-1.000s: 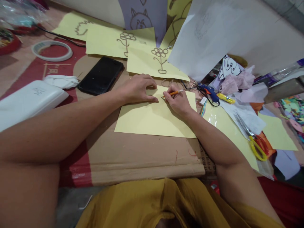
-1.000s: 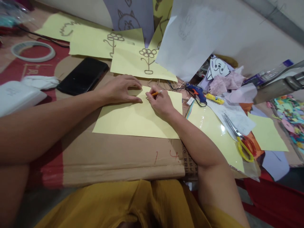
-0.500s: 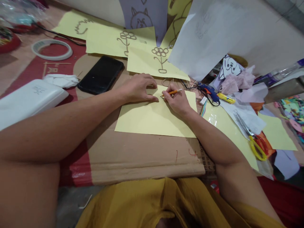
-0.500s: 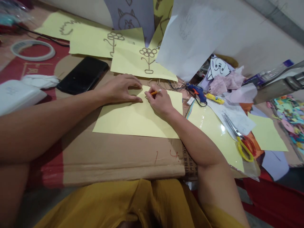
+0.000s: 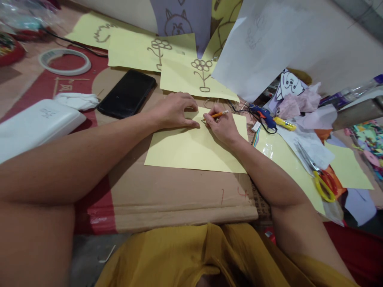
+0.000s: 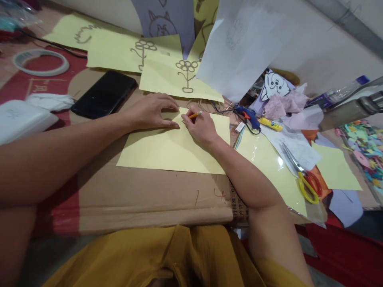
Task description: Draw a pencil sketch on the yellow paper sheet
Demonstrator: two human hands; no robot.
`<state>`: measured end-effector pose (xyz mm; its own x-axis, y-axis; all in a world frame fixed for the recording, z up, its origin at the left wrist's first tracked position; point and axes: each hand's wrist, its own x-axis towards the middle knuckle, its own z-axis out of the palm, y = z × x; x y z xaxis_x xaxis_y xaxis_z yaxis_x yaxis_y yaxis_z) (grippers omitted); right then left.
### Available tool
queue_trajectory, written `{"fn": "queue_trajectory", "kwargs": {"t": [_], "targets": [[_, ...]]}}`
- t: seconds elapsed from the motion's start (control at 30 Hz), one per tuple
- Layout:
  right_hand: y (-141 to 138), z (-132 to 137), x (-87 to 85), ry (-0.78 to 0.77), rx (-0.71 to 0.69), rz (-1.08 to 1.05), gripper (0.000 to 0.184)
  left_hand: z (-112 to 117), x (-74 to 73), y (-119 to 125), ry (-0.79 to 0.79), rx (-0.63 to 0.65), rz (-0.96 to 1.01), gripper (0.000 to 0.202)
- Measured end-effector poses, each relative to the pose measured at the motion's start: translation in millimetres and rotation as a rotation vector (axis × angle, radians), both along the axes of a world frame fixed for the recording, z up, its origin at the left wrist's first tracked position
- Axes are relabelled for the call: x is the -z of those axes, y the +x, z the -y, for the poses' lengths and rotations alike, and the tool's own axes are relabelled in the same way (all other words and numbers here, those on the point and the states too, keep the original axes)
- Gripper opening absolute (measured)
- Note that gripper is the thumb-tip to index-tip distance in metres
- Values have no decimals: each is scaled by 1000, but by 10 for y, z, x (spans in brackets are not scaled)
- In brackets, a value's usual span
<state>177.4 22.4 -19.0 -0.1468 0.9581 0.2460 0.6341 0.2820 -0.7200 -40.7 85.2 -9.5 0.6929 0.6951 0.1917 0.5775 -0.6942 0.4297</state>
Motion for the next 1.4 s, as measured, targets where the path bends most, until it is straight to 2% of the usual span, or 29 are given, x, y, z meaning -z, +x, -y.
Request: {"fn": "queue_trajectory", "kwargs": {"t": [1.13, 1.4], "targets": [[-63, -84, -7, 40, 71, 53, 25, -27, 45, -3, 47, 7, 6, 57], [-60, -100, 22, 38, 40, -2, 23, -37, 66, 4, 36, 7, 30, 57]]}}
